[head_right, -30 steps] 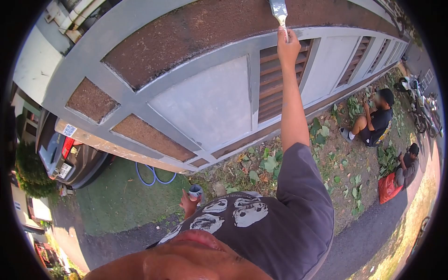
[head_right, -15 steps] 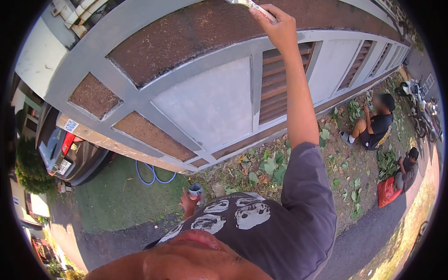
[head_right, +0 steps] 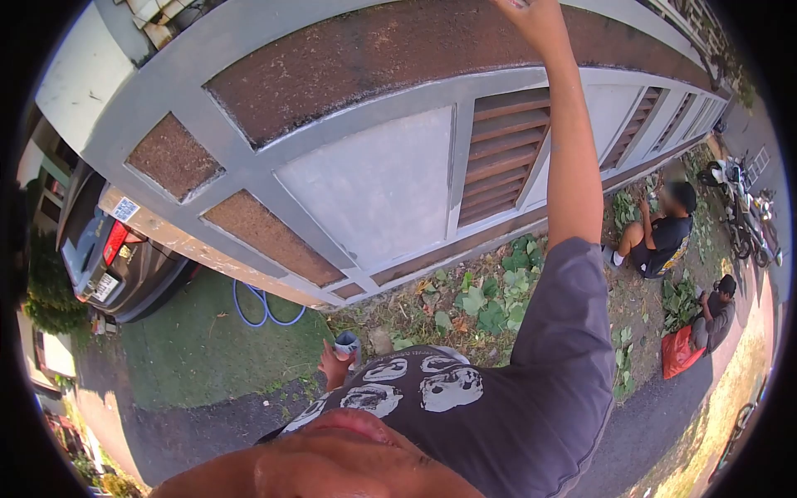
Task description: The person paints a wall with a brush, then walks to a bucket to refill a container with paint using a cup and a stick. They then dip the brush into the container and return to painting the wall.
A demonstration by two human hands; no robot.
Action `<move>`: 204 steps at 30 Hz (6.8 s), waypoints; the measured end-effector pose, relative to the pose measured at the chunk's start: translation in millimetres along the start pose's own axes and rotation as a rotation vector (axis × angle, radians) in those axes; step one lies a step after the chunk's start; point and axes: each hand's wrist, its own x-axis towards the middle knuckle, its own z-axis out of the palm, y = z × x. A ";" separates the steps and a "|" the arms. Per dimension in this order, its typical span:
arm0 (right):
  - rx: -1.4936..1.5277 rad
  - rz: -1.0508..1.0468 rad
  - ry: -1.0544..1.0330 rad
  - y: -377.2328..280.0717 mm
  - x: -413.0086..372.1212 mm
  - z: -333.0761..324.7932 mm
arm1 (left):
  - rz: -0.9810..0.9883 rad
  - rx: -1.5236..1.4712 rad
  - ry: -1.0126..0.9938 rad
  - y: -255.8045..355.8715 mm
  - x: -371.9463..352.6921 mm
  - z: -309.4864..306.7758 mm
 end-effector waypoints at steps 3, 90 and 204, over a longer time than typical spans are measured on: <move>-0.168 0.034 0.050 56.8 -10.4 -22.1 | 0.012 -0.018 0.024 -5.3 -1.9 1.3; -0.187 -0.040 -0.108 -6.6 -55.6 -53.7 | 0.012 0.042 -0.088 164.1 -14.5 86.6; 0.694 0.731 0.038 209.3 -66.8 -136.6 | -0.119 0.003 -0.076 148.1 -28.9 92.2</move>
